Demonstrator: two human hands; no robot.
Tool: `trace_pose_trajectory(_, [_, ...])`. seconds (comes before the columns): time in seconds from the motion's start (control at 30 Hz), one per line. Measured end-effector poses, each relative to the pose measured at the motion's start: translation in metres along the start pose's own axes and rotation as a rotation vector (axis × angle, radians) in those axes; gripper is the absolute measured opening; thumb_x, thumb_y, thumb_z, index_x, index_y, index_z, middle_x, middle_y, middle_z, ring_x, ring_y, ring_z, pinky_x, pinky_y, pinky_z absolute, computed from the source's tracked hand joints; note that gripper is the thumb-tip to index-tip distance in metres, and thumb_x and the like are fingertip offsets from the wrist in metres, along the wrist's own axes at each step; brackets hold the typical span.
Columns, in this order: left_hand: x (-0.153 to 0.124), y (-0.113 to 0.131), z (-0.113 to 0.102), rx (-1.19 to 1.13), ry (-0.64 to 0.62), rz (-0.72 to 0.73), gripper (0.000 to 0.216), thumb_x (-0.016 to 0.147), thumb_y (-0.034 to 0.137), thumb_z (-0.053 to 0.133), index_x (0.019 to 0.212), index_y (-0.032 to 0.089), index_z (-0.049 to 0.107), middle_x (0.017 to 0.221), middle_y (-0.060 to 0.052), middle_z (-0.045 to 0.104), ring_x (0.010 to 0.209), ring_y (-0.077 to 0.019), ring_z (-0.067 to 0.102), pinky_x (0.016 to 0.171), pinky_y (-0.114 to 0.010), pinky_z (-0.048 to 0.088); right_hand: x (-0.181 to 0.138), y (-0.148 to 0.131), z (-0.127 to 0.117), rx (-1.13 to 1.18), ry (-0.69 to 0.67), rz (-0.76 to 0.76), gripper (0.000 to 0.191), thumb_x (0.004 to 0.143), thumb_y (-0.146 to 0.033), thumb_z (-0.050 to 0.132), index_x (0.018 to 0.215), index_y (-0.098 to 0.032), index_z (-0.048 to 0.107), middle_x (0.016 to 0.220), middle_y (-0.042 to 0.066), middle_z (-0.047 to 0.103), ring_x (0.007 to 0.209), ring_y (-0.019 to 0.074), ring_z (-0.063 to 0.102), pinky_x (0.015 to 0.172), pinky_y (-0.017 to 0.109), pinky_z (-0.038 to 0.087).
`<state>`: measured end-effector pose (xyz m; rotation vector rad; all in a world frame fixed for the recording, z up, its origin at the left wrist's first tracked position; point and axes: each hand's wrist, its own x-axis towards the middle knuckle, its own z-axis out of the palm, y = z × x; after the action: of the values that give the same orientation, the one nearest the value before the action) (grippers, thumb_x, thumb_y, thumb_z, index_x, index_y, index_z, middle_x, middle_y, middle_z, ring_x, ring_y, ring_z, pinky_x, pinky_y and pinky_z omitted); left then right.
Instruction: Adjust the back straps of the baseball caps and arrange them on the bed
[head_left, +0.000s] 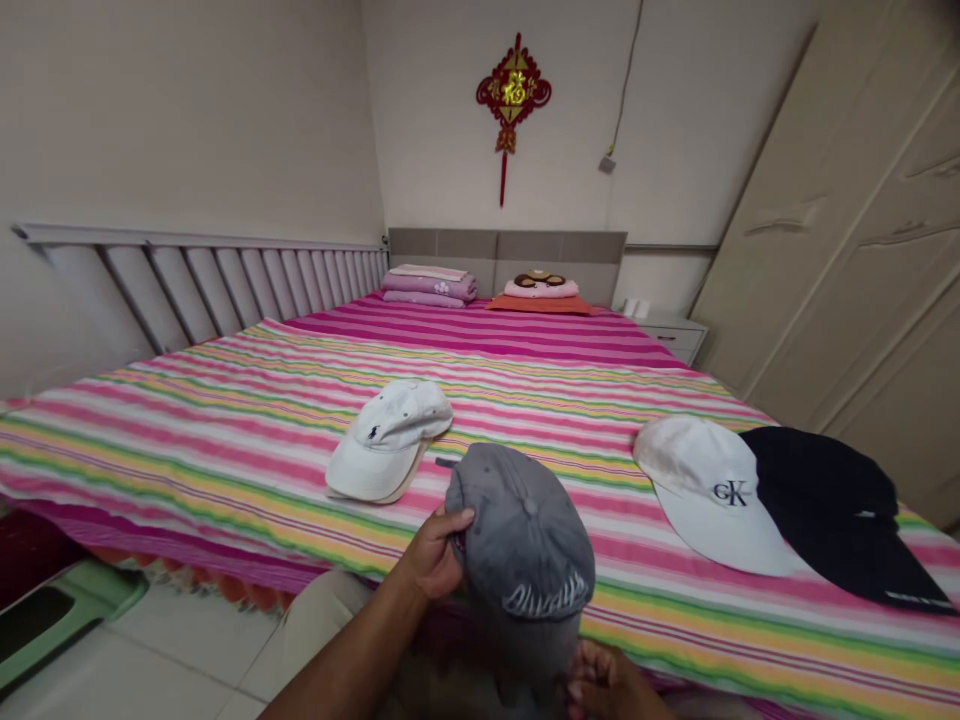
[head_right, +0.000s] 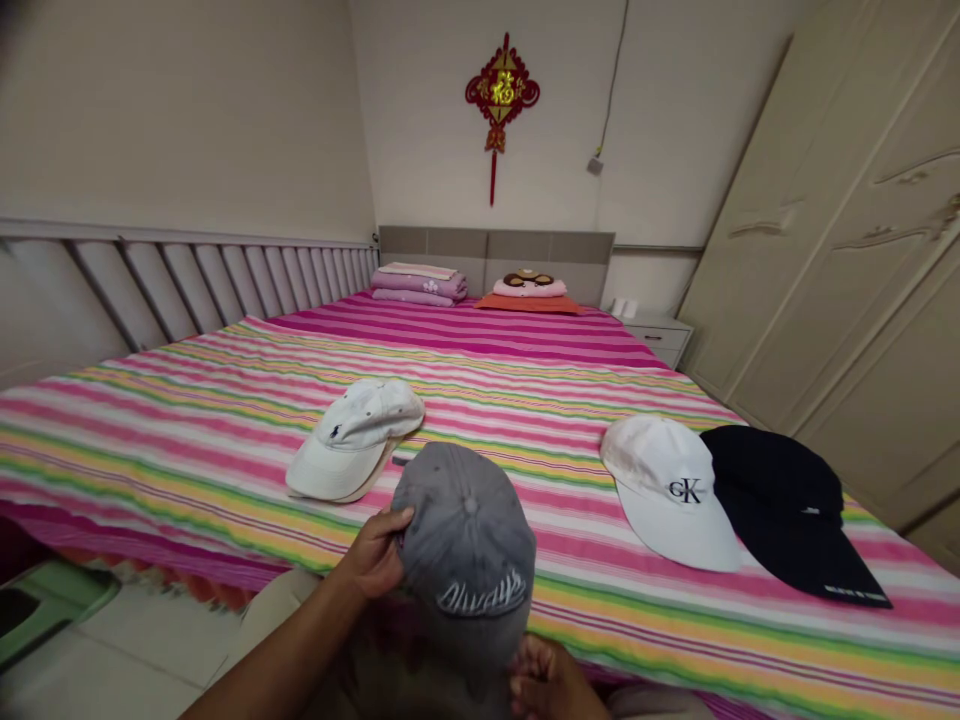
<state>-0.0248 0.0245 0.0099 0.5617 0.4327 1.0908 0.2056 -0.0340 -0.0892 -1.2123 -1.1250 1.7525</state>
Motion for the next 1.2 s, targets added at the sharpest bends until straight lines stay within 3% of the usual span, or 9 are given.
trace_pose_trajectory(0.07, [-0.01,-0.002,0.008,0.057,-0.062,-0.022,0.029,0.06,0.033,0.07,0.083,0.015,0.066,0.073,-0.004,0.07,0.081,-0.0233,0.064,0.082,-0.036,0.045,-0.002,-0.029,-0.003,-0.079,0.119,-0.116,0.027,0.052,-0.04,0.071,0.055,-0.017,0.058,0.046,-0.003,0.057,0.045,0.0129,0.051,0.041,0.02,0.037])
trace_pose_trajectory(0.17, [-0.018,-0.005,0.023,0.175,-0.136,-0.071,0.03,0.067,0.037,0.064,0.085,0.014,0.067,0.073,-0.006,0.069,0.072,-0.0204,0.064,0.072,-0.031,0.047,-0.01,-0.079,0.005,-0.092,0.274,-0.282,0.032,0.063,-0.049,0.062,0.068,-0.017,0.063,0.066,0.003,0.066,0.065,0.0191,0.059,0.058,0.027,0.046])
trace_pose_trajectory(0.23, [-0.02,-0.009,0.03,0.22,-0.172,-0.074,0.027,0.066,0.031,0.066,0.087,0.013,0.067,0.071,-0.006,0.069,0.065,-0.0173,0.063,0.066,-0.027,0.046,-0.016,-0.105,0.018,-0.032,0.179,-0.367,0.04,0.07,-0.053,0.055,0.086,-0.017,0.065,0.09,0.008,0.067,0.087,0.0222,0.059,0.077,0.032,0.044])
trace_pose_trajectory(0.33, [-0.02,-0.012,0.03,0.246,-0.178,-0.08,0.03,0.063,0.025,0.068,0.091,0.013,0.067,0.072,-0.006,0.068,0.062,-0.014,0.061,0.063,-0.023,0.045,-0.022,-0.126,0.041,0.105,-0.079,-0.279,0.043,0.069,-0.05,0.06,0.099,-0.019,0.061,0.089,0.007,0.066,0.08,0.0194,0.061,0.073,0.031,0.045])
trace_pose_trajectory(0.4, [-0.021,-0.01,0.027,0.278,-0.182,-0.081,0.031,0.06,0.019,0.07,0.09,0.013,0.066,0.073,-0.005,0.067,0.061,-0.0127,0.06,0.062,-0.022,0.044,-0.024,-0.132,0.054,0.13,-0.107,-0.274,0.037,0.065,-0.045,0.065,0.092,-0.019,0.062,0.07,0.002,0.064,0.061,0.0132,0.058,0.06,0.025,0.045])
trace_pose_trajectory(0.5, [-0.022,-0.005,0.024,0.302,-0.228,-0.083,0.032,0.056,0.017,0.072,0.087,0.013,0.065,0.069,-0.004,0.065,0.059,-0.0126,0.058,0.06,-0.023,0.043,-0.025,-0.137,0.064,0.003,0.004,-0.365,0.027,0.064,-0.039,0.068,0.079,-0.017,0.062,0.051,-0.005,0.054,0.042,0.0069,0.045,0.044,0.018,0.038])
trace_pose_trajectory(0.7, [-0.025,-0.001,0.032,0.362,-0.144,-0.047,0.024,0.059,0.023,0.072,0.078,0.014,0.062,0.066,-0.001,0.061,0.055,-0.0091,0.055,0.054,-0.019,0.04,-0.03,-0.142,0.068,-0.6,0.145,-0.706,0.014,0.073,-0.028,0.058,0.082,-0.018,0.064,0.074,0.003,0.067,0.068,0.0171,0.06,0.061,0.026,0.047])
trace_pose_trajectory(0.9, [-0.028,-0.004,0.037,0.451,-0.063,0.038,0.03,0.053,0.02,0.075,0.08,0.015,0.064,0.069,-0.001,0.064,0.059,-0.0097,0.056,0.056,-0.019,0.041,-0.034,-0.138,0.067,-0.928,0.227,-1.089,0.025,0.08,-0.017,0.05,0.104,-0.019,0.056,0.092,0.007,0.065,0.083,0.0173,0.061,0.068,0.027,0.049])
trace_pose_trajectory(1.2, [-0.031,-0.002,0.047,0.751,0.134,0.168,0.014,0.057,0.018,0.068,0.071,0.014,0.067,0.062,-0.001,0.065,0.056,-0.0117,0.054,0.055,-0.021,0.04,-0.036,-0.137,0.069,-1.417,0.354,-1.411,0.024,0.083,-0.01,0.042,0.102,-0.009,0.057,0.08,0.011,0.066,0.07,0.0185,0.06,0.06,0.031,0.047])
